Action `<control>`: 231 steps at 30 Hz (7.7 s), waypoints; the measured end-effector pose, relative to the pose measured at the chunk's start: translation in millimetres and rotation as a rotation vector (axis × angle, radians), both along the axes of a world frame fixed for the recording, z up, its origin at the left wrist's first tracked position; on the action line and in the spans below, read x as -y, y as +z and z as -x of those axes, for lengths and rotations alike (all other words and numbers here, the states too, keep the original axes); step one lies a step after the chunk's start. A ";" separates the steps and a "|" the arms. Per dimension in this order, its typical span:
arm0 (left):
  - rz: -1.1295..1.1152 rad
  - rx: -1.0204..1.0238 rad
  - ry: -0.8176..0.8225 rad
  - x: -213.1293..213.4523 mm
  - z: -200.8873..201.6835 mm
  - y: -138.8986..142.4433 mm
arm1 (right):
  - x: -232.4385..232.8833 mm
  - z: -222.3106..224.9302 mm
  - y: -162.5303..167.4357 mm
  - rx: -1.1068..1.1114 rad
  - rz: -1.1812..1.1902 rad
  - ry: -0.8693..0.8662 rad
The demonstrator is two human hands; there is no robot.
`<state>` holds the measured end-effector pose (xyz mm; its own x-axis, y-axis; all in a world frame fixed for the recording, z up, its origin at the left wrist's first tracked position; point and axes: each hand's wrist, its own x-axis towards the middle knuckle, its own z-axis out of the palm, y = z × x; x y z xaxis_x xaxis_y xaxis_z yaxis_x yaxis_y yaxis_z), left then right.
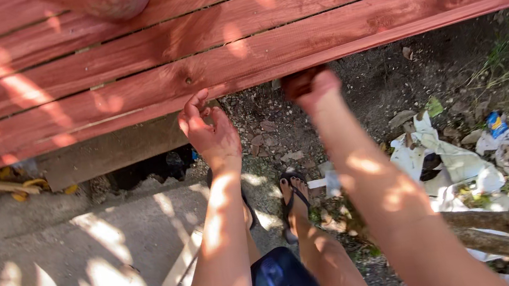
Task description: The person dips a cloth into a container of reddish-brown wood stain and rubs the stain by hand onto the slats, edges, legs and side panels of a wooden bench-like structure, working over the top surface first and then the legs, corners and side boards.
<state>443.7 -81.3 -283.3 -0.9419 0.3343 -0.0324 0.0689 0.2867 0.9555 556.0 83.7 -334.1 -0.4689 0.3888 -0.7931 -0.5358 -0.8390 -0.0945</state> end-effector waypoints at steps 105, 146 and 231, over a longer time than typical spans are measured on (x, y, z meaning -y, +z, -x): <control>0.036 -0.943 -0.765 -41.7 -94.6 -176.4 | 32.8 -51.6 -200.4 1.582 -1.421 -0.768; 0.732 -0.860 -0.812 -133.6 -81.7 -157.9 | -32.8 -81.5 -251.5 1.828 -1.451 -0.915; -0.141 -0.752 -0.044 222.3 183.4 -198.5 | 179.1 147.8 -232.1 1.288 -2.654 -0.544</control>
